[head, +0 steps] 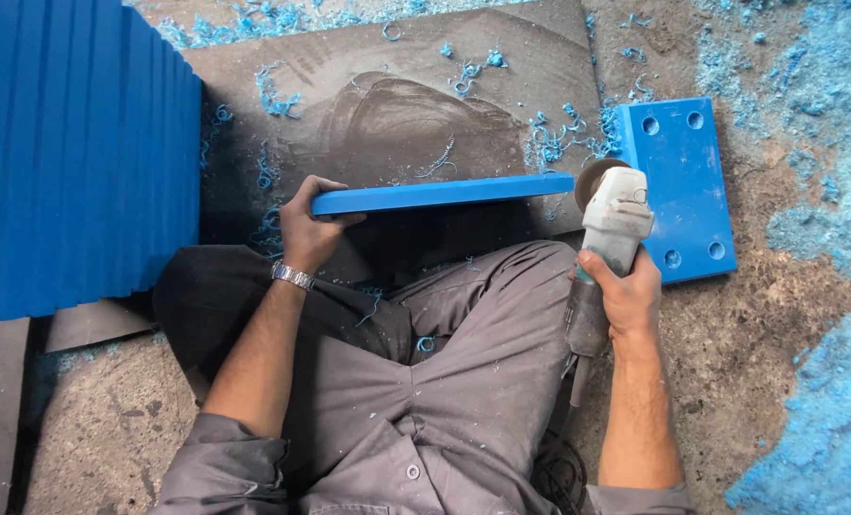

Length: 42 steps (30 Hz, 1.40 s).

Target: Smoothing the edges and finishing blue plastic blocks using an angle grinder and manual deburring tools.

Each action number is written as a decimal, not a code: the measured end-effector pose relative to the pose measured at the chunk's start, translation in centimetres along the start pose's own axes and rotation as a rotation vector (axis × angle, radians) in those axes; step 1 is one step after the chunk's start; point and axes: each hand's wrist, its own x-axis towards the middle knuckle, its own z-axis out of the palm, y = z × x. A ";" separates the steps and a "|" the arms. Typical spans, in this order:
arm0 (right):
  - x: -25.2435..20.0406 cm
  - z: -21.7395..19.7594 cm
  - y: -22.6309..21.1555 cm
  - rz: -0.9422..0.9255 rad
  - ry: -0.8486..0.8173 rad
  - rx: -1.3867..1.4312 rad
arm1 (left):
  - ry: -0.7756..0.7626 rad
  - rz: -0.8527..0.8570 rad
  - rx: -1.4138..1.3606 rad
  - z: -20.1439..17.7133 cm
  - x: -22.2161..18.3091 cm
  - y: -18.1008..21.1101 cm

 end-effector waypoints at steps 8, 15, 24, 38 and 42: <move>1.6 -0.2 -0.4 0.008 -0.005 -0.112 | -0.035 -0.018 0.062 0.1 0.2 -0.8; 2.0 0.1 -0.6 0.065 -0.010 -0.120 | -0.051 -0.036 0.087 -0.2 0.2 -0.2; -1.0 6.6 -2.2 -0.007 -0.103 -0.515 | -0.071 -0.020 0.038 -0.2 -0.1 -0.6; -1.3 6.1 -1.6 0.071 -0.112 -0.356 | -0.051 -0.041 0.039 -0.2 -0.4 0.0; 0.0 2.9 -1.6 0.194 -0.007 -0.055 | -0.040 -0.012 -0.019 -0.3 -0.3 0.1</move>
